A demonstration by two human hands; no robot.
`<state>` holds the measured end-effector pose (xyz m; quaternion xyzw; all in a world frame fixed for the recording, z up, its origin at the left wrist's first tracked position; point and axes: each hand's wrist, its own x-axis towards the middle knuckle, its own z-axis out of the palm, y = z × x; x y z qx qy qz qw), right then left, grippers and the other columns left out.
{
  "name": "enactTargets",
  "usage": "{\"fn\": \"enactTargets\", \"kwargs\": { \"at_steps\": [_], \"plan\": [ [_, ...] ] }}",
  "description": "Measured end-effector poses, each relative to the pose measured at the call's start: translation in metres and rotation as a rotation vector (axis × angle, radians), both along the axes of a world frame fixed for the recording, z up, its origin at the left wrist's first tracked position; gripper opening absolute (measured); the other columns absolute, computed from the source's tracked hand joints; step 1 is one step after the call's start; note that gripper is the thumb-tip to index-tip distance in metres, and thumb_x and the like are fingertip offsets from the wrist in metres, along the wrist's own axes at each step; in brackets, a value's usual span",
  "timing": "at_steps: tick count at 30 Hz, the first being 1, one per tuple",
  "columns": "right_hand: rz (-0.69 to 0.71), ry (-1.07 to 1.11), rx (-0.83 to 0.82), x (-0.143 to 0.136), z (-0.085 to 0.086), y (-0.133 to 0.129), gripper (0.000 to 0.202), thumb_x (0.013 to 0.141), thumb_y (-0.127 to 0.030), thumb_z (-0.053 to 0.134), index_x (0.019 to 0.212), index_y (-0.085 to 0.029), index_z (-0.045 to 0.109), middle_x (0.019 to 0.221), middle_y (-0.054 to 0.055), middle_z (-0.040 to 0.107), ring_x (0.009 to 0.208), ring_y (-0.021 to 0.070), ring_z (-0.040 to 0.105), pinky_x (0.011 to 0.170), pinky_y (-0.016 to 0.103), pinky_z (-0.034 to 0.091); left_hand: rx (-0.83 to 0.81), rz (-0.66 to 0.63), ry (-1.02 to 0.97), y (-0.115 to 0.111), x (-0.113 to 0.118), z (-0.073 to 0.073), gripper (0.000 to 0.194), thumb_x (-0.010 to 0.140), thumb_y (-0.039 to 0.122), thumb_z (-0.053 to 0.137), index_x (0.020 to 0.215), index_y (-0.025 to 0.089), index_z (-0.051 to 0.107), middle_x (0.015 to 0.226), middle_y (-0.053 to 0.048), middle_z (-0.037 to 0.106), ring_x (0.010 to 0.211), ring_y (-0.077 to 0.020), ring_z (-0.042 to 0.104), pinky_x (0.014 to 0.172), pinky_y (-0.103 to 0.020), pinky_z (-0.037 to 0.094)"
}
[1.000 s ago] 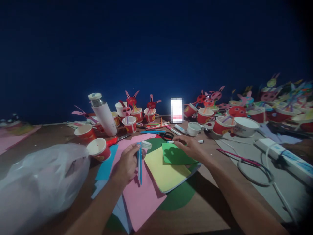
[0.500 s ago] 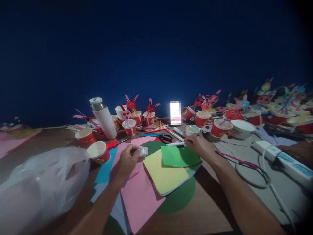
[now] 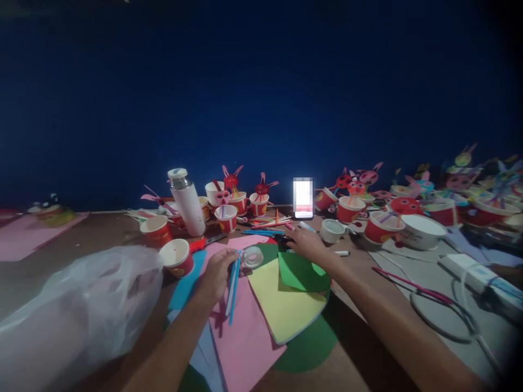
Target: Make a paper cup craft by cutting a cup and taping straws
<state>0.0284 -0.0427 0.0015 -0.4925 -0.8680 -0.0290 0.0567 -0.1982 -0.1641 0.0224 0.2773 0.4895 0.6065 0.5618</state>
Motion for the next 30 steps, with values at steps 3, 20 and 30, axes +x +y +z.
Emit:
{"fn": "enactTargets", "kwargs": {
  "at_steps": [3, 20, 30],
  "plan": [
    [0.005, -0.062, -0.034, -0.006, 0.001, 0.009, 0.031, 0.079, -0.029, 0.052, 0.107, -0.017, 0.058, 0.103, 0.013, 0.063, 0.098, 0.0263, 0.055, 0.076, 0.033, 0.042, -0.001, -0.035, 0.004, 0.002, -0.004, -0.007, 0.005, 0.065, 0.018, 0.062, 0.068, 0.014, 0.060, 0.057, 0.000, 0.059, 0.050, -0.0105, 0.055, 0.052, -0.021, 0.045],
    [0.071, -0.198, -0.131, 0.018, 0.045, 0.010, 0.031, 0.063, -0.022, 0.056, 0.093, -0.020, 0.065, 0.084, 0.010, 0.067, 0.082, 0.0268, 0.061, 0.064, 0.030, 0.039, 0.004, 0.031, -0.027, 0.010, -0.011, -0.016, 0.013, 0.065, 0.022, 0.062, 0.073, 0.012, 0.058, 0.056, -0.002, 0.061, 0.054, -0.0157, 0.061, 0.051, -0.025, 0.047],
    [0.126, 0.551, -0.858, 0.075, 0.046, -0.034, 0.031, 0.072, -0.026, 0.050, 0.102, -0.019, 0.056, 0.068, 0.000, 0.057, 0.058, 0.0128, 0.050, 0.051, 0.022, 0.034, 0.061, 0.138, -0.047, 0.011, -0.013, -0.019, 0.014, 0.067, 0.023, 0.064, 0.073, 0.011, 0.060, 0.064, -0.005, 0.066, 0.056, -0.0153, 0.063, 0.054, -0.024, 0.049]
  ]
}}
